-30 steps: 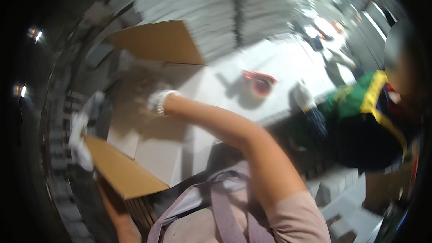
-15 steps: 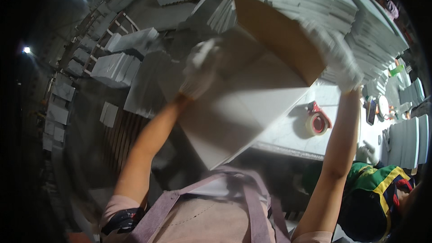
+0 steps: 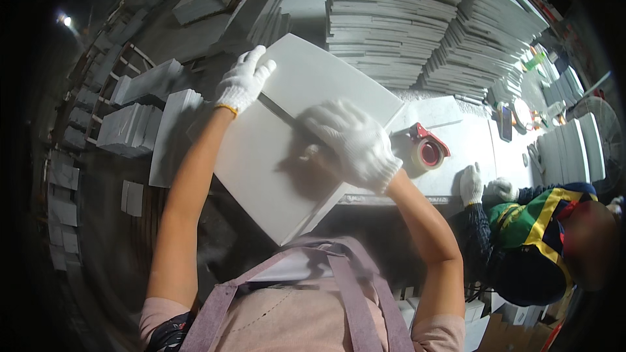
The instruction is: The person assembles white cardboard boxes by folding flaps and sealing them with a handheld tape dispenser. They place finished boxes onto a wooden pallet and handle bubble wrap and cardboard pieces on a workbench.
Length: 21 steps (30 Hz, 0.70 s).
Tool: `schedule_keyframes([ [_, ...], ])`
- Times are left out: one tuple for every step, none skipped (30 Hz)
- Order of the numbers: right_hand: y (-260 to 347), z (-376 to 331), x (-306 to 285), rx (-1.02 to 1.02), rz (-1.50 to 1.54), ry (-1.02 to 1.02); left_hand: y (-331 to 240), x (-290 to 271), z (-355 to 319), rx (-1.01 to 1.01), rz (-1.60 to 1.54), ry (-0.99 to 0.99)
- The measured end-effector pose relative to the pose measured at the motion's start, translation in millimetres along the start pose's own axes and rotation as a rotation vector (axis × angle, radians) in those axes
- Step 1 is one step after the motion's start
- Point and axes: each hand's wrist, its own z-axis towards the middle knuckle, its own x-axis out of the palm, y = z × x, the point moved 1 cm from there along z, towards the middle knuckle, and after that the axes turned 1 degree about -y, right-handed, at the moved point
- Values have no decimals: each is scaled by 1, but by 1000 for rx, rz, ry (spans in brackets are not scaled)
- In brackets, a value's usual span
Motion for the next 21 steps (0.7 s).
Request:
schedule_keyframes([
  [1,0,-2,-14,-31,10,1,-1,5,-30,-19,40],
  [0,-1,-5,29,22,49,2,-2,8,-9,-6,27],
  [-1,-3,-9,60,28,25,1,-4,9,-2,-14,18],
  [-4,-7,-13,100,32,39,0,-7,7,71,-71,-103],
  [-6,-12,-17,99,24,36,-1,-11,4,126,-126,-193],
  [-7,-19,-20,169,27,4,-3,-15,-1,154,-167,-258],
  [-6,-27,-23,200,7,-54,-4,-22,-6,261,-177,-362],
  [-6,-32,-23,230,4,-220,-6,-31,-11,342,-170,-430],
  [-5,-36,-22,282,-11,-380,-8,-42,-14,454,-175,-522],
  [3,-45,-19,299,227,-553,-10,-54,-18,467,-303,-483],
  [11,-53,-20,375,497,-704,-9,-69,-20,407,-349,-327],
  [16,-55,-21,263,521,-783,-9,-87,-23,370,-402,-172],
  [22,-55,-25,79,527,-873,-12,-106,-25,396,-486,-27],
  [27,-53,-32,57,515,-772,-17,-127,-27,344,-547,183],
  [32,-49,-37,79,494,-617,-25,-151,-24,327,-579,333],
  [32,-40,-45,70,419,-385,-33,-175,-24,263,-591,504],
  [33,-31,-46,169,395,-186,-41,-197,-24,69,-483,664],
  [32,-15,-40,215,409,-74,-50,-215,-24,18,-310,792],
  [29,3,-32,134,305,-43,-56,-230,-26,-95,-66,889],
  [25,20,-21,44,238,38,-63,-237,-29,-43,96,952],
  [27,30,-3,22,209,32,-68,-237,-31,29,132,1011],
])
